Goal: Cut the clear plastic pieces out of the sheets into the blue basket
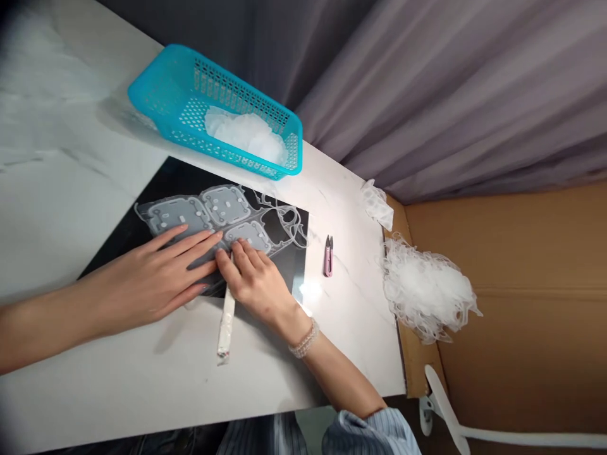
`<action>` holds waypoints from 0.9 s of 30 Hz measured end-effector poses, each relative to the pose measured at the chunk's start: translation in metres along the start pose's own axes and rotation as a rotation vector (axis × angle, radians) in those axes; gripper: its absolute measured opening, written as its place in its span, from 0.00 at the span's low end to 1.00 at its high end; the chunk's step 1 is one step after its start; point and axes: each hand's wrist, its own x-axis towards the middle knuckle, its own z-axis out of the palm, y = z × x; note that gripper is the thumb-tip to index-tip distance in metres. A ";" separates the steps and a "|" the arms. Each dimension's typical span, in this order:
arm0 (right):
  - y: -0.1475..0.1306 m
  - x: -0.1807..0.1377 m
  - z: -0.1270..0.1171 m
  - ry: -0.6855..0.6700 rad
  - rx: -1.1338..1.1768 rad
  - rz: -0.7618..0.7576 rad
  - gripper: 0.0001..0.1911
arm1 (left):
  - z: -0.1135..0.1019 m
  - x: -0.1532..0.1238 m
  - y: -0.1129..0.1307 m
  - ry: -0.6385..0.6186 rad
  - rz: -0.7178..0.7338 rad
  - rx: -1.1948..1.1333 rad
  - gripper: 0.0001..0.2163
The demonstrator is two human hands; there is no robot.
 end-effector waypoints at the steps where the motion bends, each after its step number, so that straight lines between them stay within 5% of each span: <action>1: 0.001 0.002 0.000 0.001 0.031 0.008 0.19 | 0.001 -0.001 -0.001 0.011 0.001 -0.025 0.18; 4: 0.022 0.001 0.001 0.147 0.252 0.164 0.18 | 0.005 -0.002 -0.005 0.015 0.008 -0.073 0.21; 8: 0.087 -0.040 -0.020 0.749 0.673 0.726 0.13 | 0.006 -0.003 -0.006 -0.019 0.037 -0.006 0.23; 11: 0.134 -0.095 -0.054 1.151 0.757 0.950 0.10 | 0.002 -0.001 -0.002 -0.024 0.017 0.029 0.22; 13: 0.151 -0.127 -0.077 1.268 0.778 1.001 0.07 | -0.003 0.002 0.000 -0.017 -0.003 0.026 0.21; 17: 0.128 -0.139 -0.095 1.240 0.911 0.989 0.09 | -0.012 0.010 -0.004 0.023 -0.030 -0.059 0.18; 24: 0.040 -0.044 -0.080 0.692 1.324 0.782 0.09 | -0.031 0.035 -0.011 0.179 -0.143 -0.423 0.14; 27: 0.023 -0.017 -0.085 0.587 1.360 0.748 0.10 | -0.045 0.046 -0.008 0.120 -0.291 -0.861 0.13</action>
